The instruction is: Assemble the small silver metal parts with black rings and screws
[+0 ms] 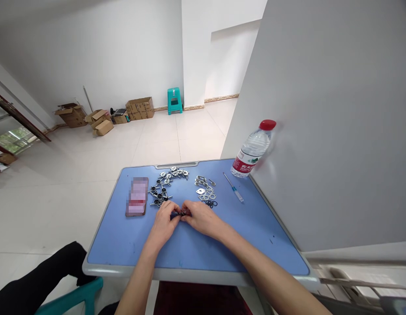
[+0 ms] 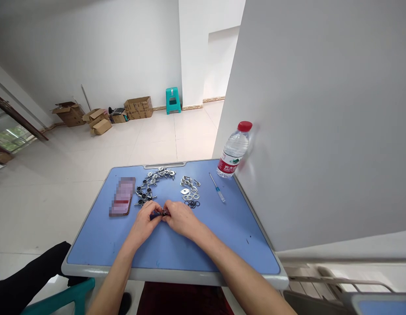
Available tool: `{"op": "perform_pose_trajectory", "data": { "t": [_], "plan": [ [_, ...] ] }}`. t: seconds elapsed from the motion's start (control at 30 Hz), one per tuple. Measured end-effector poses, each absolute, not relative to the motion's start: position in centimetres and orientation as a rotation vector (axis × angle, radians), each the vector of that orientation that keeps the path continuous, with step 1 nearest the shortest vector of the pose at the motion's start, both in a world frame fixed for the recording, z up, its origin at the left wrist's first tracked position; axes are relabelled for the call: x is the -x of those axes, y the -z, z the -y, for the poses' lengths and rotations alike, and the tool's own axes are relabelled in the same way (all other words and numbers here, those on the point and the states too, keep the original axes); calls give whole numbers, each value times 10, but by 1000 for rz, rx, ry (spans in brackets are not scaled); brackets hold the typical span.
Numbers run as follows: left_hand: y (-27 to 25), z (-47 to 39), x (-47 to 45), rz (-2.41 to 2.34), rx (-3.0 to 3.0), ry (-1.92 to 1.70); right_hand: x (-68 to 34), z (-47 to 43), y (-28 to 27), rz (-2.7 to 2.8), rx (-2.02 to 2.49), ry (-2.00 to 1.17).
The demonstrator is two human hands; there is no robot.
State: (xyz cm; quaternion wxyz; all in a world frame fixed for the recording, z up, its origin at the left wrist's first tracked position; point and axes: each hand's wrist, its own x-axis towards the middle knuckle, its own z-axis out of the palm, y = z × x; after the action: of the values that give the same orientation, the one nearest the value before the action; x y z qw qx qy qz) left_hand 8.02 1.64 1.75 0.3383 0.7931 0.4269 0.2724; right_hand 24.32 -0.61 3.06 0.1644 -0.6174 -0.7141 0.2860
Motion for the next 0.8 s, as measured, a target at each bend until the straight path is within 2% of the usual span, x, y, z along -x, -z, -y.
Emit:
{"op": "perform_pose_trajectory", "data": {
  "t": [0.8],
  "plan": [
    [-14, -20, -78, -1149, -1687, -965, -237, 9, -21, 1857, 1613, -457]
  ]
}}
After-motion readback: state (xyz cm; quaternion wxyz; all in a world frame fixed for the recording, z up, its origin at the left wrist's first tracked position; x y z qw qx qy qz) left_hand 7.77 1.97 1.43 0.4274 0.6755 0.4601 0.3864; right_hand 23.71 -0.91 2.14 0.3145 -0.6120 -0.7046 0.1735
